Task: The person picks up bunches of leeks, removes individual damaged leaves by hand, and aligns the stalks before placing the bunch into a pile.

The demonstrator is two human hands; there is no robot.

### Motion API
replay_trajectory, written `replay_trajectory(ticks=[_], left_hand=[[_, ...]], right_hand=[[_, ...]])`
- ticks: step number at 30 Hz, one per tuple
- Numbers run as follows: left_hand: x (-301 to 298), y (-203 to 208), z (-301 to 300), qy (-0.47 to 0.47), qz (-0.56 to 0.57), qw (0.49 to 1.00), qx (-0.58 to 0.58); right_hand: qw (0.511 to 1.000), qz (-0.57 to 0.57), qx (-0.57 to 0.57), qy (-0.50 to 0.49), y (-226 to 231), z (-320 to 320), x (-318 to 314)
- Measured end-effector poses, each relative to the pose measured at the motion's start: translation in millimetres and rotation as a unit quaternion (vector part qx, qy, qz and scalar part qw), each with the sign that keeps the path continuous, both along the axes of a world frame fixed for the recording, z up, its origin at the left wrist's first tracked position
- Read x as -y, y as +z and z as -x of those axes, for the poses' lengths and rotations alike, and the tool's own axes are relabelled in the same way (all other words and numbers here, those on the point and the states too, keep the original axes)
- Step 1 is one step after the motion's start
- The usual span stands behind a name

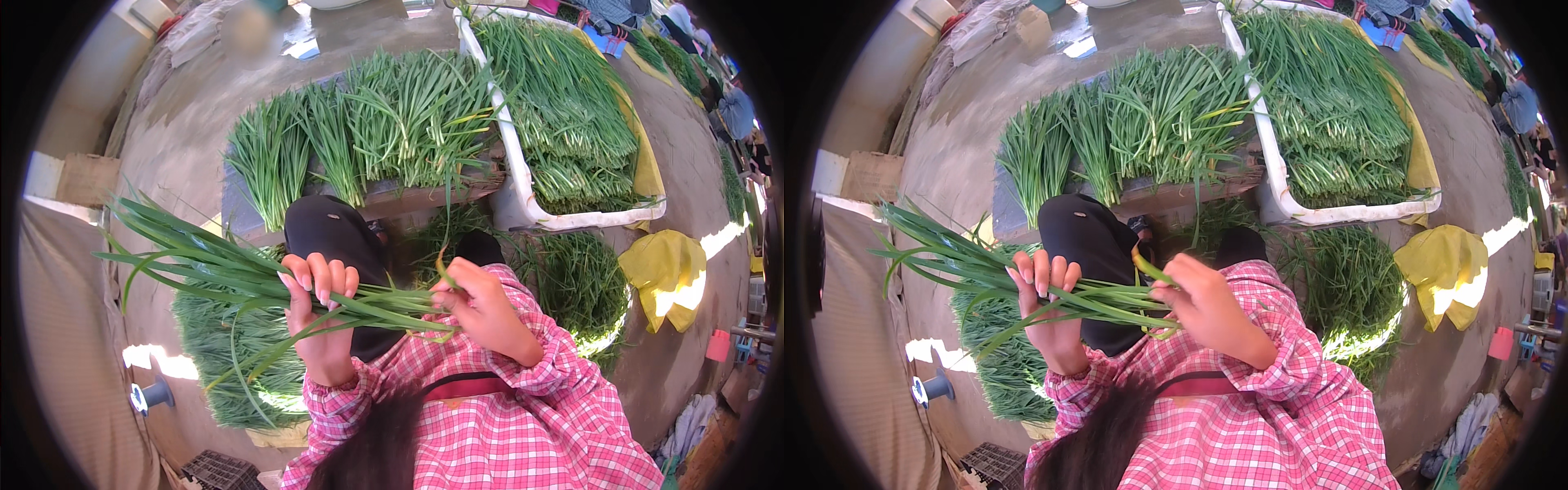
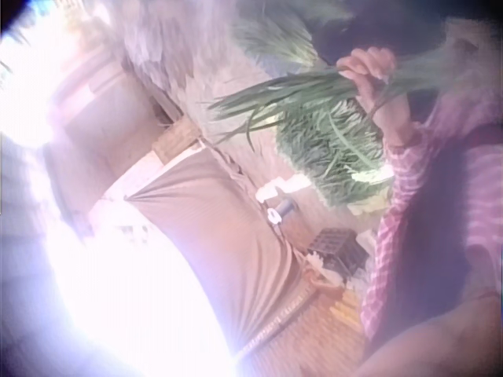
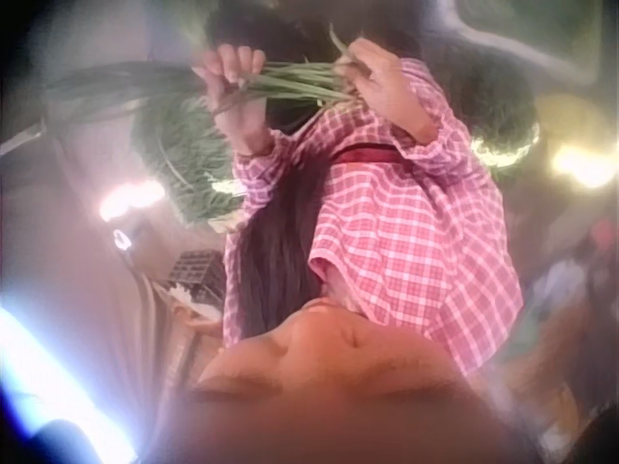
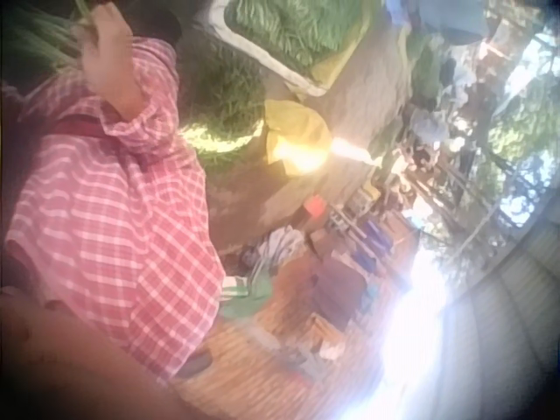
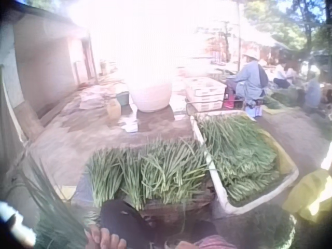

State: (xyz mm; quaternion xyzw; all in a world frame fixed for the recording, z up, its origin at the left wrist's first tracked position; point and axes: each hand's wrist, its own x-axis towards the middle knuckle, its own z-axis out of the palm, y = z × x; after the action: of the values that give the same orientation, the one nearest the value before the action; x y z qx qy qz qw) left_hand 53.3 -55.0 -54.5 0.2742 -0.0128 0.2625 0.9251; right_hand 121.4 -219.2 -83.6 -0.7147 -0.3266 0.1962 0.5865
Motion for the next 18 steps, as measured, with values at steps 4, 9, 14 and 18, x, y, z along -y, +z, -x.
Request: replay_trajectory(ticks=[4,9,14,18], left_hand=[[-15,1,7,0.046,0.063,0.996,0.039],[-35,9,11,0.079,0.148,0.982,0.081],[-24,17,7,0.15,0.072,0.985,0.04],[-4,18,-1,0.249,-0.062,0.966,-0.028]], right_hand=[[0.973,-0.038,-0.127,-0.188,-19,-13,25],[0.892,-0.171,-0.335,-0.251,-40,-35,61],[0.842,-0.3,-0.443,-0.073,-18,6,20],[0.837,-0.282,-0.467,-0.049,-9,24,-10]])
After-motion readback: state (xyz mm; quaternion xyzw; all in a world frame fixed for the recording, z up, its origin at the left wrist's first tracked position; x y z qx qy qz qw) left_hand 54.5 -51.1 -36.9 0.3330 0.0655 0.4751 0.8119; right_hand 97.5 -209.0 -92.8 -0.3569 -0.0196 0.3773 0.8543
